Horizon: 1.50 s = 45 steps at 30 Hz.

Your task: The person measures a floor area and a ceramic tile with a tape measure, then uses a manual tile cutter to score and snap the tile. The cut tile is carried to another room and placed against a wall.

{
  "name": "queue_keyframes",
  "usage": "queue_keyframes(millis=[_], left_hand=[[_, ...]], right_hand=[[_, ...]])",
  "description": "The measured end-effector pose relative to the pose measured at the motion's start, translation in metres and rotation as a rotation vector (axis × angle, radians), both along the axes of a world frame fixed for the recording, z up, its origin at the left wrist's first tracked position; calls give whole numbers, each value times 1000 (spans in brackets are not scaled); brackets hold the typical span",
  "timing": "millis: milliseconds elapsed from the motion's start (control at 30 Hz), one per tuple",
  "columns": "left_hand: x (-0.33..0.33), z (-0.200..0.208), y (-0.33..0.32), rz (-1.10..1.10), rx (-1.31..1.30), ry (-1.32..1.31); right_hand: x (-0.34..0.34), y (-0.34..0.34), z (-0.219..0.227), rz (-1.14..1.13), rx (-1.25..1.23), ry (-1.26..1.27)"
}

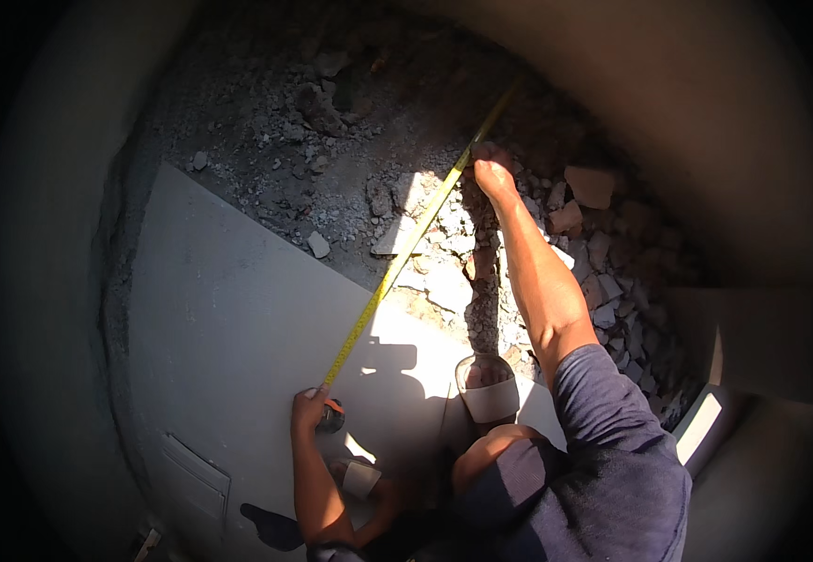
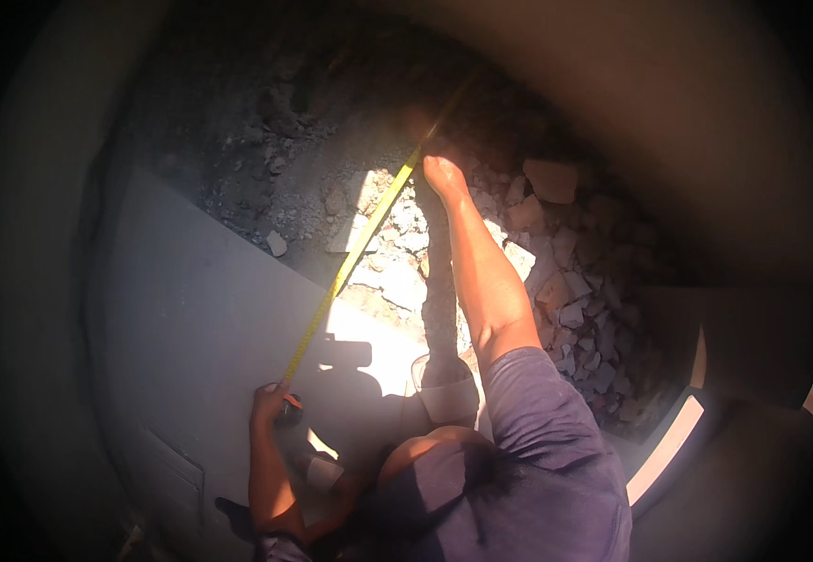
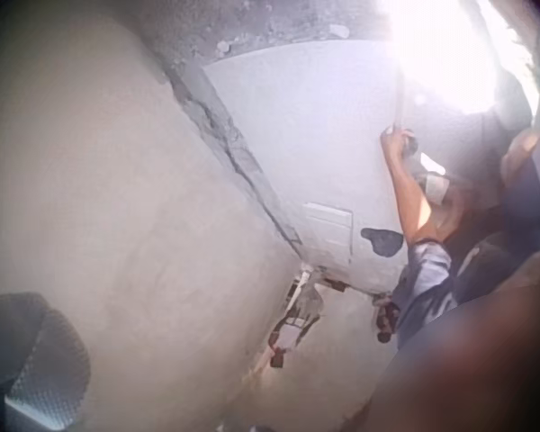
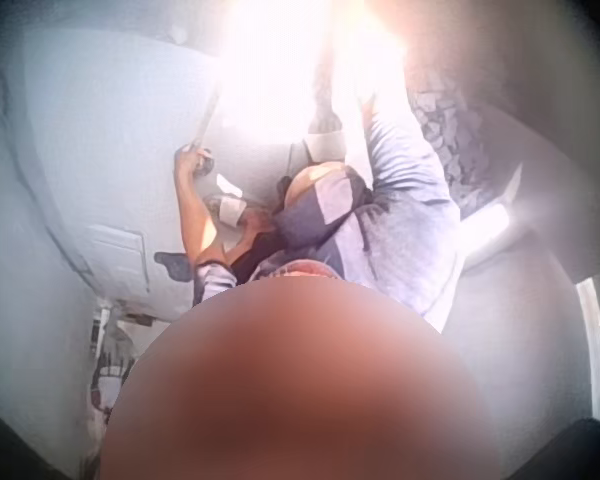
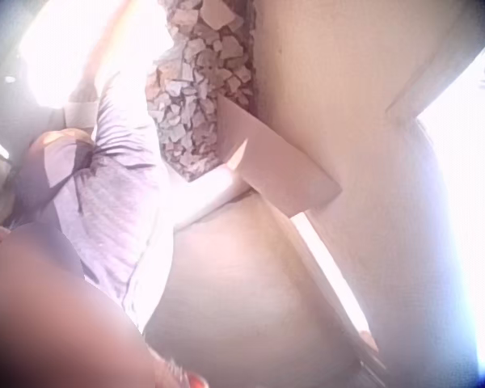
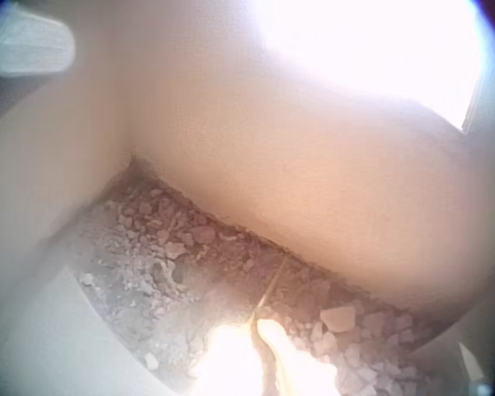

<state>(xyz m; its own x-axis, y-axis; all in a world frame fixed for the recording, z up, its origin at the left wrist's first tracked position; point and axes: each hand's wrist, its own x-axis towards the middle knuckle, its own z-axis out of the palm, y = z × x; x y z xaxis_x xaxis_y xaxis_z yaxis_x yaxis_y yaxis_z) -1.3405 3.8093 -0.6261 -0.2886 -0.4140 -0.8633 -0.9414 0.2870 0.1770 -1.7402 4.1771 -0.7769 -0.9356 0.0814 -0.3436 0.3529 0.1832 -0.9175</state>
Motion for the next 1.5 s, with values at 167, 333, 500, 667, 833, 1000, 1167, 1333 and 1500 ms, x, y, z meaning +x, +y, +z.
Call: queue_keyframes(millis=[167, 333, 500, 667, 833, 1000, 1167, 1333, 1500], left_hand=[[5, -6, -2, 24, 47, 79], [9, -7, -5, 15, 32, 48], [7, -4, -4, 87, 76, 54], [3, 0, -1, 65, 52, 4], [1, 3, -2, 40, 43, 32], [2, 0, -4, -5, 64, 84], [2, 7, -3, -46, 11, 75], [-5, 10, 1, -2, 27, 12], [-2, 6, 1, -5, 12, 45]], right_hand=[[1, -1, -1, -41, -120, -4], [5, -2, -4, 21, -100, 116], [8, -7, 18, -2, -123, 57], [18, -12, 51, 9, 30, 83], [17, -12, 53, -23, -36, -50], [-1, -8, 25, -20, 31, 47], [-1, 5, -6, 68, 22, -49], [-18, 30, -40, 143, 107, -42], [-24, 38, -47, 102, 151, -193]])
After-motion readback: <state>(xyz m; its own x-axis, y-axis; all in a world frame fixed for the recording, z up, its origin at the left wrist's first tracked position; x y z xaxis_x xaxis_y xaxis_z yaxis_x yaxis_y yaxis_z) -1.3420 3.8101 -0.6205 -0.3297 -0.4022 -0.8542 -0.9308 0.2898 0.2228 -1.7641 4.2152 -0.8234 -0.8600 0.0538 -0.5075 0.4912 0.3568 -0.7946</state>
